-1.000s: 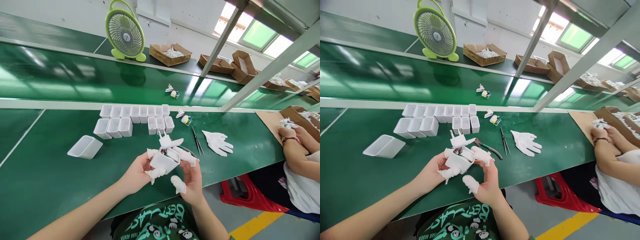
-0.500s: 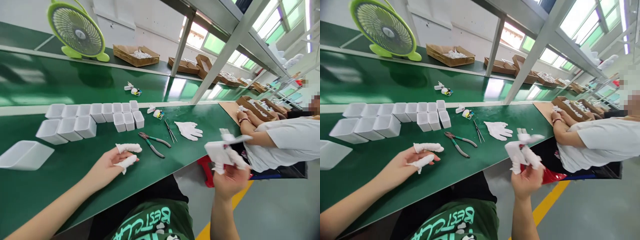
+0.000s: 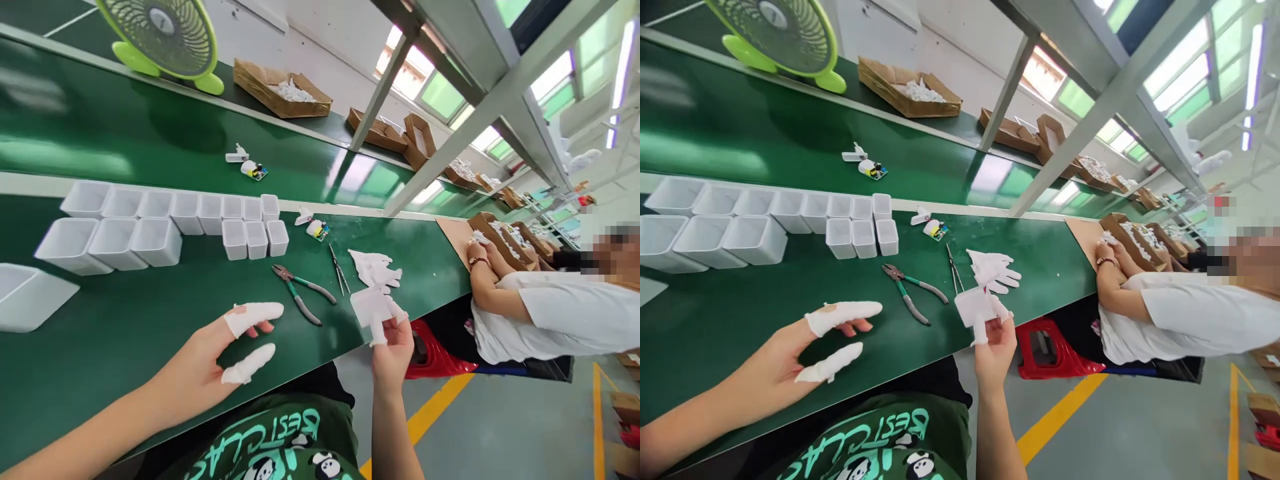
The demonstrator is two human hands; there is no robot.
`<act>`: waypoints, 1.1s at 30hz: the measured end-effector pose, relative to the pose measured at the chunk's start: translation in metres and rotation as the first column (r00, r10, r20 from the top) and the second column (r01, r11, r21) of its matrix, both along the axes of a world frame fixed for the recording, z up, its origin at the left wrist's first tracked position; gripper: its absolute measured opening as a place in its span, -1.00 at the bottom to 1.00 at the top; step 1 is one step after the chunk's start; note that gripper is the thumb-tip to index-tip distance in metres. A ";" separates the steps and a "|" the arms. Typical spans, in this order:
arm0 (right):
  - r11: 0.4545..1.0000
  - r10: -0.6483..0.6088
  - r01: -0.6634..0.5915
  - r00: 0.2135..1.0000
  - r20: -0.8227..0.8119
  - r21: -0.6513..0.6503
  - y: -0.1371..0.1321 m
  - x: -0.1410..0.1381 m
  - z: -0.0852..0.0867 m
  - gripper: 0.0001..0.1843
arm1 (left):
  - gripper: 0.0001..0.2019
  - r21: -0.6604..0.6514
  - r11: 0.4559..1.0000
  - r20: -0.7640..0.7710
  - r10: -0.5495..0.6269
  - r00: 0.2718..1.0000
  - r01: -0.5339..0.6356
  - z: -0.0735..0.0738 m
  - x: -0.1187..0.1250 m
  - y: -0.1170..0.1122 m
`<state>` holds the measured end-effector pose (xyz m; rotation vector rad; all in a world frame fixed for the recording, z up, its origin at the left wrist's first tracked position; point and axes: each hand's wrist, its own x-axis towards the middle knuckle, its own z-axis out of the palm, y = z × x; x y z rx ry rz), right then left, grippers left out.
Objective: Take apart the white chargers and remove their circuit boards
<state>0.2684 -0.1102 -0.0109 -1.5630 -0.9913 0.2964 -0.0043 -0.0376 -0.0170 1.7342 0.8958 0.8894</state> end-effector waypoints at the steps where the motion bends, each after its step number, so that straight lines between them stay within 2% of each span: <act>1: 0.997 0.076 -0.078 0.967 -0.243 0.005 0.002 -0.014 0.011 -0.59 | -0.54 0.128 0.992 0.000 0.015 1.000 -0.015 -0.003 -0.002 -0.001; 2: 0.983 0.166 -0.184 0.866 -0.472 0.008 0.005 -0.029 0.022 -0.56 | -0.47 0.253 0.967 0.010 0.021 1.000 -0.023 -0.006 -0.003 -0.001; 3: 0.952 0.239 -0.306 0.717 -0.654 0.012 0.009 -0.044 0.032 -0.54 | -0.40 0.367 0.930 0.027 0.009 1.000 -0.018 -0.008 -0.005 0.000; 5: 0.842 0.298 -0.538 0.404 -0.865 0.039 0.019 -0.068 0.048 -0.54 | -0.29 0.541 0.841 0.061 -0.059 0.996 0.016 -0.010 -0.009 0.004; 6: 0.787 0.289 -0.614 0.275 -0.917 0.064 0.025 -0.078 0.053 -0.55 | -0.26 0.600 0.799 0.074 -0.097 0.993 0.033 -0.009 -0.011 0.007; 7: 0.748 0.270 -0.658 0.178 -0.946 0.090 0.031 -0.086 0.057 -0.57 | -0.24 0.639 0.768 0.080 -0.125 0.989 0.045 -0.008 -0.013 0.010; 9: 0.723 0.228 -0.681 0.074 -0.971 0.117 0.042 -0.097 0.059 -0.60 | -0.23 0.666 0.744 0.070 -0.134 0.989 0.053 -0.005 -0.016 0.017; 11: 0.725 0.195 -0.678 0.038 -0.980 0.118 0.050 -0.104 0.059 -0.59 | -0.21 0.657 0.752 0.055 -0.120 0.991 0.054 -0.002 -0.018 0.021; 14: 0.708 0.158 -0.698 0.009 -0.987 0.106 0.055 -0.109 0.059 -0.55 | -0.20 0.602 0.795 0.059 -0.134 0.989 0.073 -0.002 -0.022 0.023; 18: 0.676 0.150 -0.733 0.040 -0.988 0.073 0.057 -0.112 0.064 -0.46 | -0.23 0.541 0.837 0.069 -0.139 0.988 0.080 -0.002 -0.025 0.024; 22: 0.649 0.154 -0.759 0.068 -0.986 0.049 0.063 -0.112 0.066 -0.39 | -0.19 0.603 0.796 0.041 -0.097 0.994 0.053 0.002 -0.024 0.028; 25: 0.645 0.159 -0.761 0.045 -0.986 0.069 0.063 -0.114 0.067 -0.37 | -0.20 0.643 0.766 0.027 -0.055 0.998 0.025 0.004 -0.024 0.029; 28: 0.669 0.135 -0.735 -0.026 -0.990 0.111 0.061 -0.116 0.070 -0.51 | -0.26 0.643 0.765 0.018 -0.045 0.999 0.023 0.004 -0.025 0.026; 30: 0.664 0.144 -0.733 -0.068 -0.987 0.147 0.067 -0.113 0.071 -0.64 | -0.31 0.618 0.786 0.009 0.000 1.000 -0.006 0.002 -0.026 0.027; 31: 0.656 0.164 -0.739 -0.056 -0.985 0.151 0.076 -0.108 0.071 -0.67 | -0.32 0.591 0.806 -0.003 0.052 0.999 -0.041 0.001 -0.026 0.030; 32: 0.655 0.199 -0.743 -0.003 -0.980 0.136 0.090 -0.100 0.069 -0.69 | -0.33 0.552 0.829 -0.030 0.120 0.992 -0.084 -0.001 -0.026 0.034; 33: 0.660 0.254 -0.744 0.089 -0.963 0.105 0.110 -0.090 0.067 -0.70 | -0.33 0.508 0.852 -0.075 0.191 0.979 -0.127 -0.003 -0.026 0.040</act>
